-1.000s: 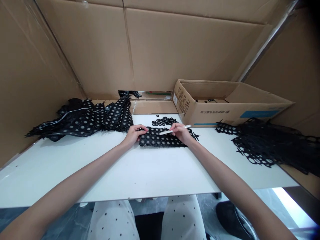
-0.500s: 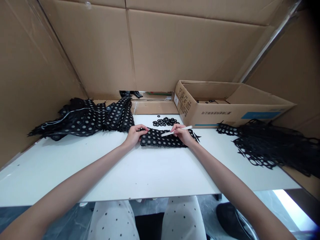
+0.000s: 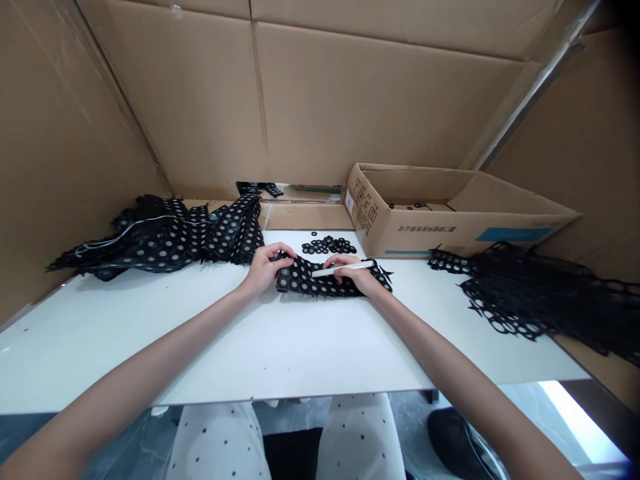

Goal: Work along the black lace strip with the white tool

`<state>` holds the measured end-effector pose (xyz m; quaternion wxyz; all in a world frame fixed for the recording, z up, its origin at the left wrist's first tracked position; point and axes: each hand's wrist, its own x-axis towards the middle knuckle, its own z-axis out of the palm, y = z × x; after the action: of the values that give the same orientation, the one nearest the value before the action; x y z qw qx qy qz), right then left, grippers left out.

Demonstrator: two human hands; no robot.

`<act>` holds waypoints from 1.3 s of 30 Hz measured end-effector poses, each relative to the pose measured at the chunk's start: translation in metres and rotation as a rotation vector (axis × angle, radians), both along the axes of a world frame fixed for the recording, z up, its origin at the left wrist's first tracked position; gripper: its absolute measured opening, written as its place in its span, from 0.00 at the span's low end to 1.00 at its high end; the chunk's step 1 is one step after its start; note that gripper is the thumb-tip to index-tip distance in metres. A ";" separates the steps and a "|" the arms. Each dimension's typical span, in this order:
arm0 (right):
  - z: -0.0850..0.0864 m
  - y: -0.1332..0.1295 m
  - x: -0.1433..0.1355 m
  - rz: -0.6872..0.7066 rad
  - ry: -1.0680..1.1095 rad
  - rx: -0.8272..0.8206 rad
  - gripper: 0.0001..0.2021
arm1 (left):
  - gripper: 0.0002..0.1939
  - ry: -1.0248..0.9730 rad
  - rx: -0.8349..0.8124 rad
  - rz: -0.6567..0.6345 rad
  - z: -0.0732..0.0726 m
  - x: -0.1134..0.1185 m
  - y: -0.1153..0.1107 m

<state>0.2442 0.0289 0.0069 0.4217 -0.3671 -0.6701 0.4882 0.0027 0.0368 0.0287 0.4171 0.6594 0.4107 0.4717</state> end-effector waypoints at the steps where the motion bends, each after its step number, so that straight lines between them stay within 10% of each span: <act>1: -0.001 0.001 0.000 -0.005 0.038 -0.012 0.11 | 0.06 0.009 0.000 -0.011 -0.003 -0.001 0.001; 8: -0.010 0.013 0.008 -0.272 0.472 -0.119 0.05 | 0.04 -0.039 -0.208 -0.085 -0.017 -0.007 0.007; 22: -0.011 0.014 0.008 -0.311 0.506 -0.141 0.05 | 0.04 -0.069 -0.136 -0.017 -0.019 -0.007 0.008; 39: -0.004 0.003 0.002 -0.132 0.111 0.017 0.08 | 0.08 0.281 0.386 0.078 0.005 -0.004 -0.008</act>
<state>0.2465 0.0314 0.0025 0.4924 -0.3794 -0.6241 0.4733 -0.0013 0.0284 0.0332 0.2035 0.7699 0.3920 0.4606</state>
